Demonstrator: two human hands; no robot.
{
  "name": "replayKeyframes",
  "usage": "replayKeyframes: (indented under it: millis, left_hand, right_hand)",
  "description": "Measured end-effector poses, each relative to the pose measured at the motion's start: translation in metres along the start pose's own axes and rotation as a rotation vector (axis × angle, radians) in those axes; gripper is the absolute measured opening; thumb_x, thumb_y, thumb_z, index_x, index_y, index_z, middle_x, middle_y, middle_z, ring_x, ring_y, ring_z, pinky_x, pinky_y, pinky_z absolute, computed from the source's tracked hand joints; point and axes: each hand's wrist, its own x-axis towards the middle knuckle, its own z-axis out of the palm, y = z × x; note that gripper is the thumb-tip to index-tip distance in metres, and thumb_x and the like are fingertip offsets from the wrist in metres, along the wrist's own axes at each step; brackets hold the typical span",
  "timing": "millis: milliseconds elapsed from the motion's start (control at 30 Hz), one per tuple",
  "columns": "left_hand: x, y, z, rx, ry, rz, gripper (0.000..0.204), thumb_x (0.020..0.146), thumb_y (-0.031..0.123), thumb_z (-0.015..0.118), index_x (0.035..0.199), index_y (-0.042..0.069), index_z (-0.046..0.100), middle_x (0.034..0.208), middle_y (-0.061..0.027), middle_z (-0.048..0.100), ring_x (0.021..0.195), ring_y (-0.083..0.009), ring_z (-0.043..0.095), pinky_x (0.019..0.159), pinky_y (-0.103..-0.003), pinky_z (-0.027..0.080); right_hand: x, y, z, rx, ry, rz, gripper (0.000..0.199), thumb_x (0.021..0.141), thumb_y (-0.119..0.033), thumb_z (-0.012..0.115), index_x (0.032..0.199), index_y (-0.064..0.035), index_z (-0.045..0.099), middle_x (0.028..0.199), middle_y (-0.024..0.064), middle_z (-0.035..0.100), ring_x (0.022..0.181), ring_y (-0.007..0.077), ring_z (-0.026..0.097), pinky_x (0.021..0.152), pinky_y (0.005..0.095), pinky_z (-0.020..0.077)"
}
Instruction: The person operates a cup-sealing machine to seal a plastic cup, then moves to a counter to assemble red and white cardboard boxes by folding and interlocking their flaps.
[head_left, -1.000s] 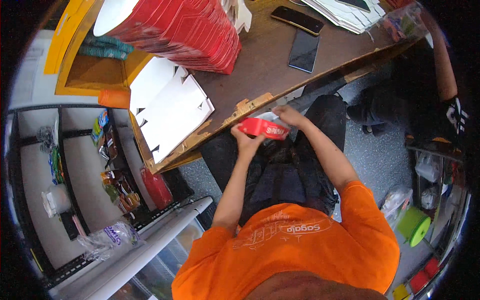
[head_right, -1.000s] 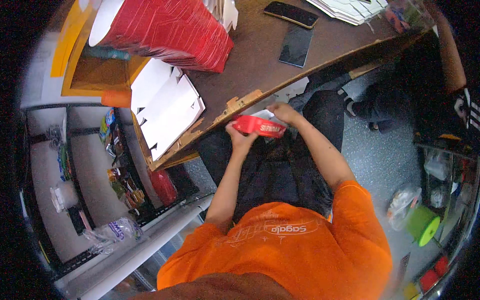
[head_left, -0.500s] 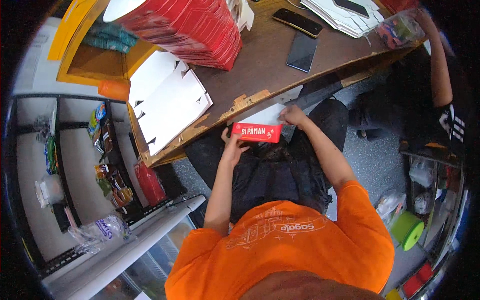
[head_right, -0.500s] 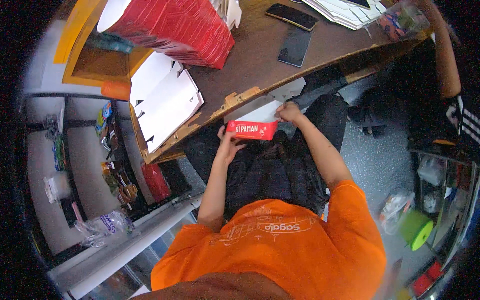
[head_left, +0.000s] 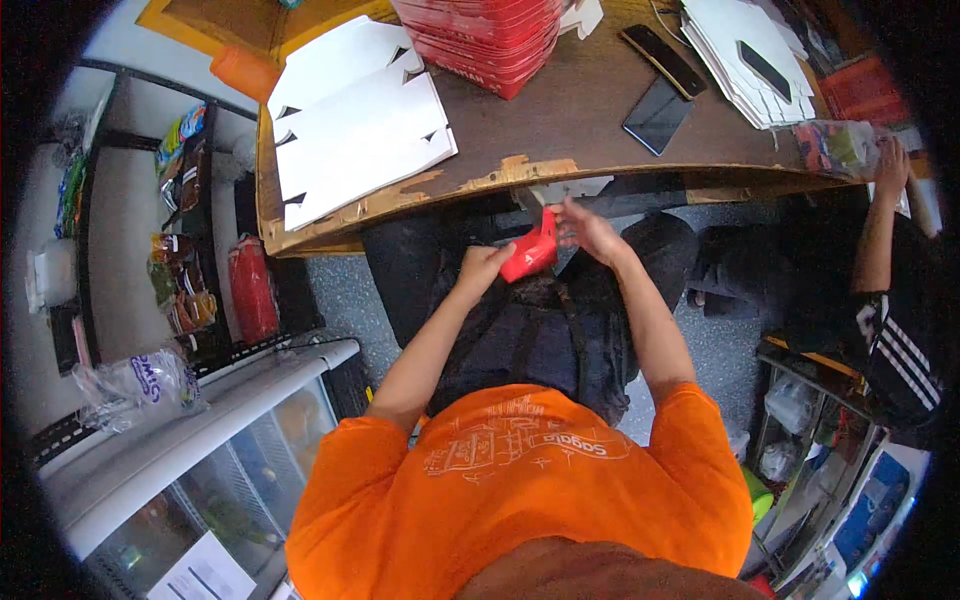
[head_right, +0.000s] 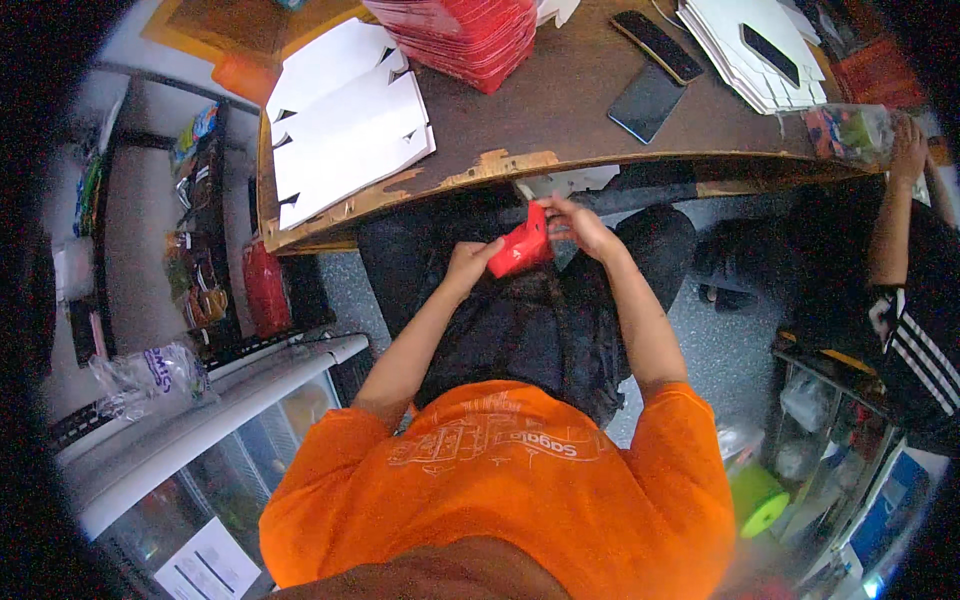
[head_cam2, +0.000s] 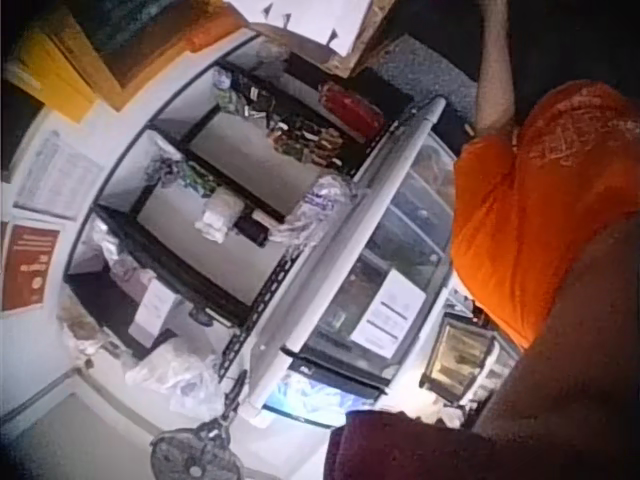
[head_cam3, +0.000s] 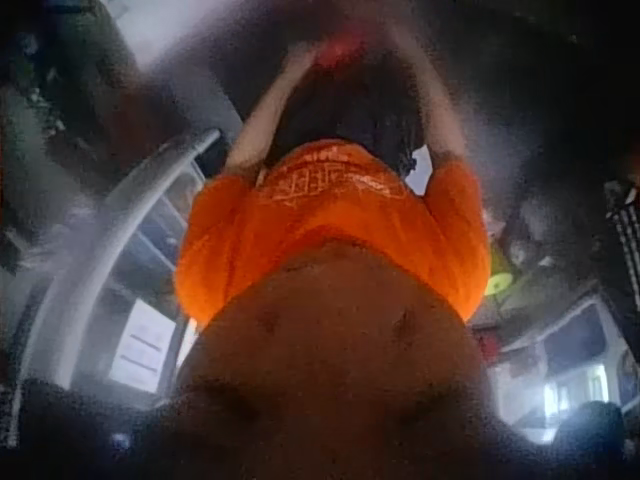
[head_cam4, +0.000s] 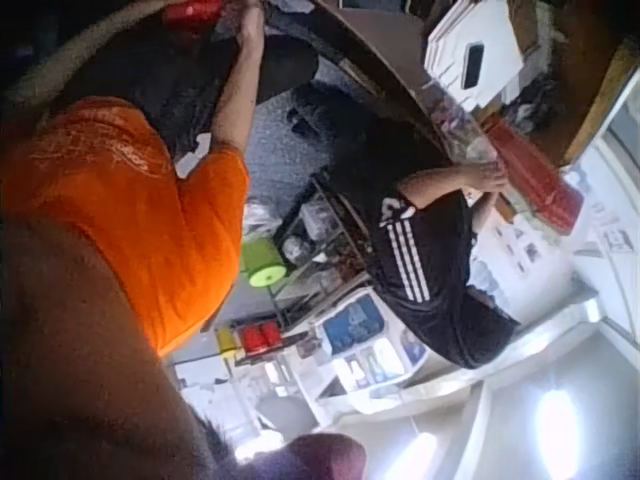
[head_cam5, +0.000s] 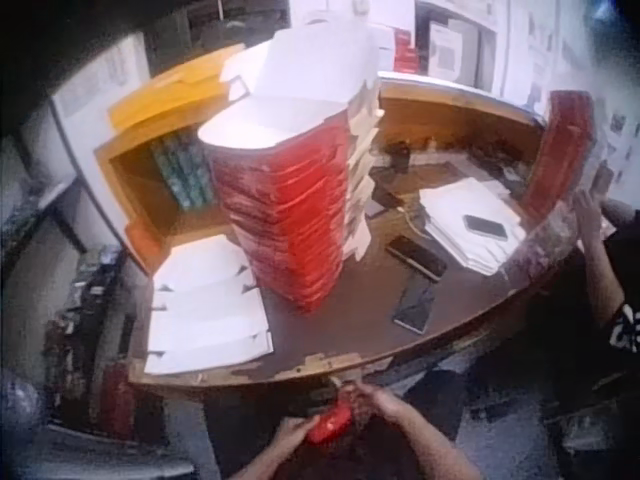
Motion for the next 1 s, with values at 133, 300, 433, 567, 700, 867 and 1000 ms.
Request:
replayKeyframes:
  millis: [133,300,433,567,700,867,1000]
  left_hand:
    - [-0.006,0.014,-0.006,0.115,-0.006,-0.087,0.047,0.087,0.037,0.081,0.058,0.002,0.068,0.054,0.0031,0.055,0.050,-0.0051,0.047,0.046,-0.031,0.034]
    - [-0.012,-0.002,-0.005,0.057,-0.113,-0.021,0.043,0.087,0.028,0.083,0.054,0.008,0.064,0.056,0.0047,0.057,0.050,-0.0040,0.046,0.046,-0.028,0.032]
    - [-0.010,-0.003,-0.006,-0.011,0.034,-0.005,0.046,0.087,0.025,0.081,0.051,0.008,0.058,0.054,0.0066,0.052,0.049,-0.0036,0.043,0.044,-0.029,0.031]
    - [-0.016,0.012,-0.005,-0.226,0.235,-0.004,0.043,0.089,0.023,0.079,0.054,0.007,0.061,0.057,0.0052,0.056,0.051,-0.0038,0.046,0.046,-0.029,0.033]
    - [-0.017,0.022,-0.007,-0.325,0.304,-0.072,0.041,0.090,0.024,0.079,0.057,0.005,0.064,0.059,0.0036,0.060,0.052,-0.0039,0.047,0.047,-0.028,0.034]
    - [-0.024,0.022,-0.009,0.017,0.034,0.004,0.046,0.089,0.023,0.079,0.051,0.008,0.057,0.054,0.0076,0.052,0.051,-0.0028,0.042,0.046,-0.028,0.029]
    - [-0.025,0.021,-0.006,0.052,0.052,0.069,0.052,0.089,0.025,0.079,0.048,0.010,0.050,0.052,0.0096,0.046,0.050,-0.0018,0.037,0.045,-0.029,0.025]
  right_hand:
    - [-0.012,0.000,0.026,-0.507,-0.203,-0.084,0.033,0.094,-0.026,0.073,0.124,-0.0129,0.069,0.118,0.0051,0.062,0.098,0.0163,0.058,0.085,0.0350,0.0503]
    - [0.004,0.034,0.027,-0.875,-0.117,-0.360,0.039,0.083,-0.024,0.083,0.118,-0.0119,0.072,0.108,0.0103,0.059,0.092,0.0232,0.061,0.081,0.0376,0.0519]
    - [0.012,0.030,0.035,-0.659,0.101,-0.278,0.036,0.084,-0.023,0.084,0.114,-0.0060,0.072,0.102,0.0084,0.061,0.091,0.0193,0.066,0.077,0.0365,0.0588]
    - [0.006,0.020,0.039,-0.288,0.151,-0.189,0.024,0.095,-0.024,0.075,0.111,-0.0083,0.070,0.101,0.0014,0.064,0.095,0.0134,0.067,0.075,0.0317,0.0613]
    - [-0.001,0.008,0.039,-0.140,0.061,-0.161,0.023,0.097,-0.026,0.073,0.114,-0.0106,0.068,0.107,0.0005,0.066,0.098,0.0139,0.065,0.086,0.0313,0.0557]
    - [0.006,0.032,0.038,-0.758,-0.231,-0.344,0.032,0.087,-0.027,0.082,0.114,-0.0121,0.072,0.107,0.0048,0.059,0.109,0.0213,0.054,0.095,0.0374,0.0436]
    - [0.022,0.050,0.038,-0.882,0.066,-0.485,0.031,0.088,-0.026,0.081,0.116,-0.0142,0.074,0.106,0.0094,0.057,0.102,0.0255,0.061,0.083,0.0384,0.0542]
